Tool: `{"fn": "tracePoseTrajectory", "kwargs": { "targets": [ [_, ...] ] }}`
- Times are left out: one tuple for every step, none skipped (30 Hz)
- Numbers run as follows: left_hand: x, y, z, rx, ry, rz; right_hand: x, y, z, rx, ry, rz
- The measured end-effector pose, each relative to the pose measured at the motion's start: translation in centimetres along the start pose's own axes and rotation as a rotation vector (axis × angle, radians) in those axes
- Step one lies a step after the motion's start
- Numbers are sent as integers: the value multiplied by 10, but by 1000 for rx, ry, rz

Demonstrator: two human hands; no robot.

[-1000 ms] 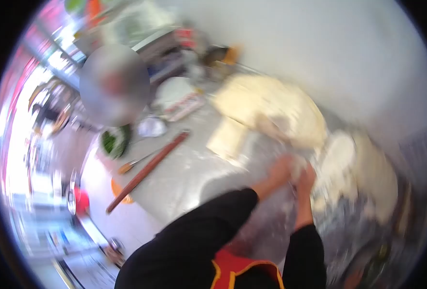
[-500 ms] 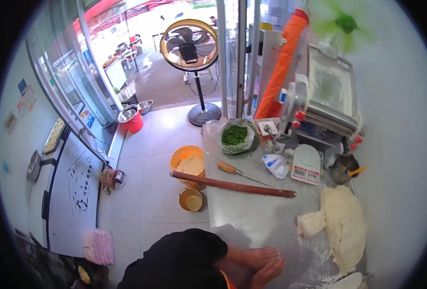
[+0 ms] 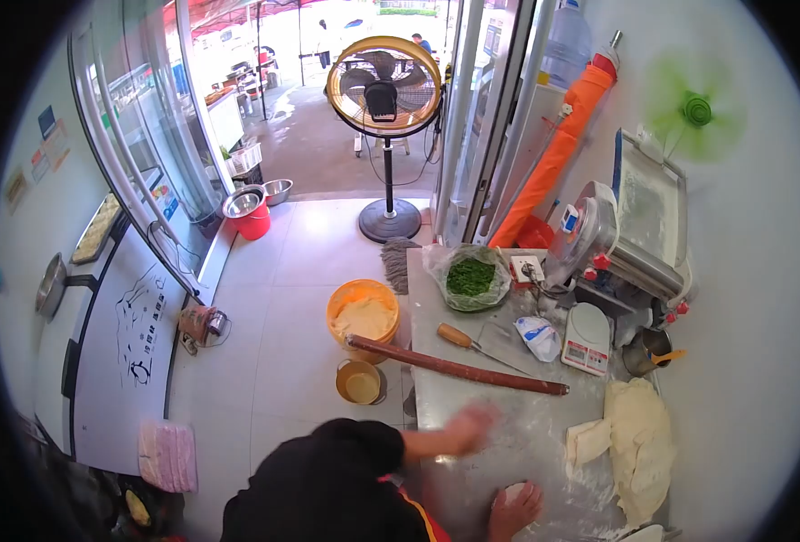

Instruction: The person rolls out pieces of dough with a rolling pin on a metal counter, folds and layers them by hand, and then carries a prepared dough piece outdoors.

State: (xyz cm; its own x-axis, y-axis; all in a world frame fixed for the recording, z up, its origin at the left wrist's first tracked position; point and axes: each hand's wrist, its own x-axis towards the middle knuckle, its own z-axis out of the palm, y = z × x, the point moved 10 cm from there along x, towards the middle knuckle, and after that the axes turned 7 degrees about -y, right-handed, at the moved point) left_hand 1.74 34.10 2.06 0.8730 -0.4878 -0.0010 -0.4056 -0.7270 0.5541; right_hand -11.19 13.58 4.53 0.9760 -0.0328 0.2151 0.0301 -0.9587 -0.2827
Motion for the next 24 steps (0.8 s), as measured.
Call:
{"fn": "tracePoseTrajectory", "kwargs": {
  "targets": [
    [-21, -48, -32, 87, 431, -51, 4, -21, -13, -107, -1, -6],
    [-34, -72, -61, 395, 472, -181, -7, -11, -5, -138, 17, -5],
    [-47, -92, -83, 394, 420, -221, -26, 3, 9, -169, 32, 3],
    [-59, -108, -99, 394, 361, -259, -43, 10, 17, -201, 42, 16],
    [-66, -115, -107, 409, 314, -237, -60, 14, 9, -162, 12, 56],
    [-70, -122, -112, 426, 272, -218, -74, 10, -15, -122, -14, 91],
    [-69, -129, -118, 445, 237, -205, -81, 7, -26, -80, -37, 118],
    [-63, -144, -114, 401, 147, -268, -102, 41, -12, -209, -32, 222],
    [-53, -161, -110, 361, 64, -330, -110, 73, -1, -336, -20, 320],
    [-49, -176, -106, 321, -22, -391, -102, 83, -12, -376, 110, 331],
    [-51, -182, -109, 288, -19, -390, -100, 94, -22, -418, 236, 349],
    [-51, -184, -109, 259, -30, -374, -87, 129, -4, -262, 105, 500],
    [-47, -182, -104, 228, -61, -336, -79, 150, 18, -107, -21, 677],
    [-52, -172, -113, 220, -118, -370, -75, 125, 12, -219, 179, 648],
    [-61, -150, -130, 198, -151, -390, -68, 122, 36, -126, 219, 669],
    [-70, -157, -122, 229, -126, -408, -56, 97, 38, -69, 217, 643],
    [-80, -156, -117, 223, -71, -332, -44, 72, 41, -11, 215, 618],
    [-95, -150, -119, 208, -108, -462, -30, 59, 43, 97, -24, 614],
    [-111, -144, -116, 186, 2, -344, -39, 42, 44, 118, 81, 444],
    [-116, -120, -124, 194, 8, -298, -34, 32, 27, 406, 82, 454],
    [-114, -105, -123, 207, -37, -230, -31, 20, 0, 337, 148, 441],
    [-119, -90, -120, 217, -61, -174, -36, 10, -31, 268, 210, 401],
    [-124, -76, -116, 228, -74, -133, -37, 0, -65, 142, 202, 338],
    [-115, -53, -110, 219, -90, -34, -32, -11, -99, 22, 196, 262]
  ]
}}
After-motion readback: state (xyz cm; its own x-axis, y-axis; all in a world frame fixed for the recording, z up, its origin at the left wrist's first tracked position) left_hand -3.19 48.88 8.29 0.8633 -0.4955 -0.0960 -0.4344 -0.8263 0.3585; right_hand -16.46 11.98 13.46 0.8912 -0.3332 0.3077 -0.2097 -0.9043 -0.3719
